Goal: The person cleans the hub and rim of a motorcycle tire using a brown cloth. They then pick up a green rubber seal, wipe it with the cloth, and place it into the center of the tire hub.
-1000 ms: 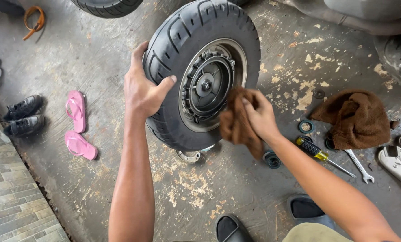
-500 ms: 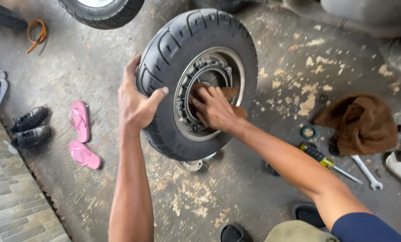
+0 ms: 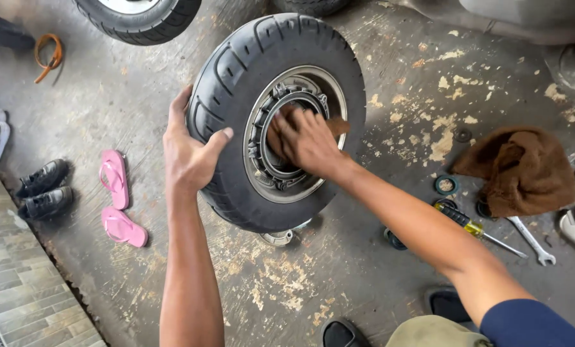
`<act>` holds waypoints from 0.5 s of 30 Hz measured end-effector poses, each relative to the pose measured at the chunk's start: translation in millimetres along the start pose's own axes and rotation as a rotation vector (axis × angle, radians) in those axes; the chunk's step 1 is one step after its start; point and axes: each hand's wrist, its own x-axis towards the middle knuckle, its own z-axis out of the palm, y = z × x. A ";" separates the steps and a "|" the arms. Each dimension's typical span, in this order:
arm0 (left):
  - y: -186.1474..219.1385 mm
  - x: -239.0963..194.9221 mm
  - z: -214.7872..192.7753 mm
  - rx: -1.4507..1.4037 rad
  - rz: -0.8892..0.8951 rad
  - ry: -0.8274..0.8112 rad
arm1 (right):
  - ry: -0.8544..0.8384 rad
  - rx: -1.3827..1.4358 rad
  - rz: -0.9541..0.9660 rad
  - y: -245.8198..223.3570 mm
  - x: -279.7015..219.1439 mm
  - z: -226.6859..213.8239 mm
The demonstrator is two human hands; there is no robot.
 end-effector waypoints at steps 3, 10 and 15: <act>1.9 1.5 -1.8 0.025 0.006 -0.010 | -0.034 0.063 0.108 -12.0 4.0 25.7; -17.3 -2.2 -10.3 0.002 0.033 -0.015 | 0.042 0.008 -0.440 -11.2 3.0 -15.0; -20.8 -5.8 -8.5 -0.059 0.047 -0.018 | 0.051 0.021 -0.127 -3.0 -9.8 16.2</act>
